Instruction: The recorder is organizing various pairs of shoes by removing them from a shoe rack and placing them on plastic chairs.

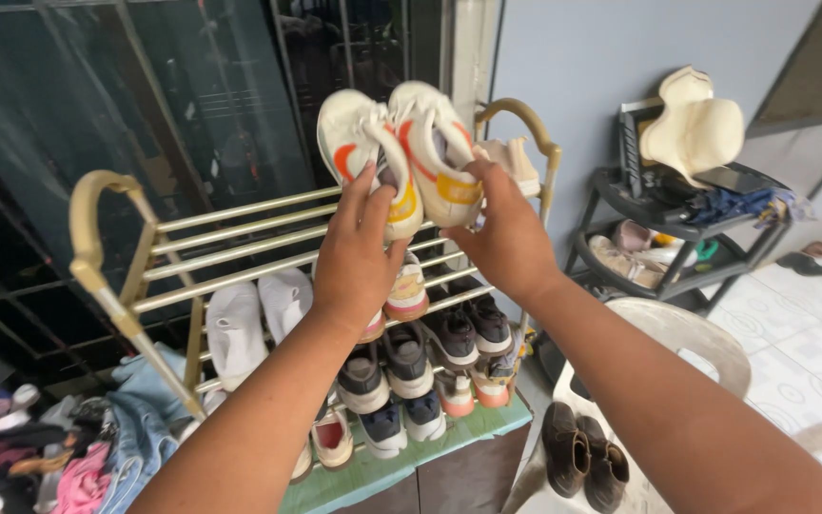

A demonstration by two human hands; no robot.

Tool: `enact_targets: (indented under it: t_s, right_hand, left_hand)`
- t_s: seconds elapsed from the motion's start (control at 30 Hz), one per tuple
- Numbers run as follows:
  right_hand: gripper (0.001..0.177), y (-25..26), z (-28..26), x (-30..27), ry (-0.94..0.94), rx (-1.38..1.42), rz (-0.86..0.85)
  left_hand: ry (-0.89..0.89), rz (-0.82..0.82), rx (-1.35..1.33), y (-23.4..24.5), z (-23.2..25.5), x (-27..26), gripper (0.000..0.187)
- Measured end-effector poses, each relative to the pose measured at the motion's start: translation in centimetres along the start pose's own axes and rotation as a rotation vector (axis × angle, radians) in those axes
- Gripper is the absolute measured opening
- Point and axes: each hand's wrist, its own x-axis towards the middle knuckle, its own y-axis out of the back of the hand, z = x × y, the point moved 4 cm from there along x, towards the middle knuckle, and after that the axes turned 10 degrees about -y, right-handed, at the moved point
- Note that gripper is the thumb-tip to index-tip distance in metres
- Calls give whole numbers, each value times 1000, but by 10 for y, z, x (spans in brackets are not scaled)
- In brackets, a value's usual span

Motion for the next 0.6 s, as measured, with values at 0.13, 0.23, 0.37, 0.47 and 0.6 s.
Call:
enact_targets:
  t_s: [0.13, 0.23, 0.37, 0.47, 0.6]
  right_hand:
    - [81, 51, 0, -15, 8, 1, 77]
    - [60, 84, 20, -34, 21, 24, 107]
    - [55, 125, 52, -67, -36, -47, 154]
    - [53, 153, 84, -95, -184, -88, 157]
    - [48, 184, 152, -133, -435, -87, 125]
  left_hand:
    - [-131, 32, -38, -19, 26, 15, 49]
    - [-234, 24, -43, -45, 49, 21, 48]
    - [-309, 5, -248, -91, 87, 24, 43]
    - [-286, -68, -412, -135, 120, 24, 43]
    - [-232, -215, -592, -210, 162, 16, 37]
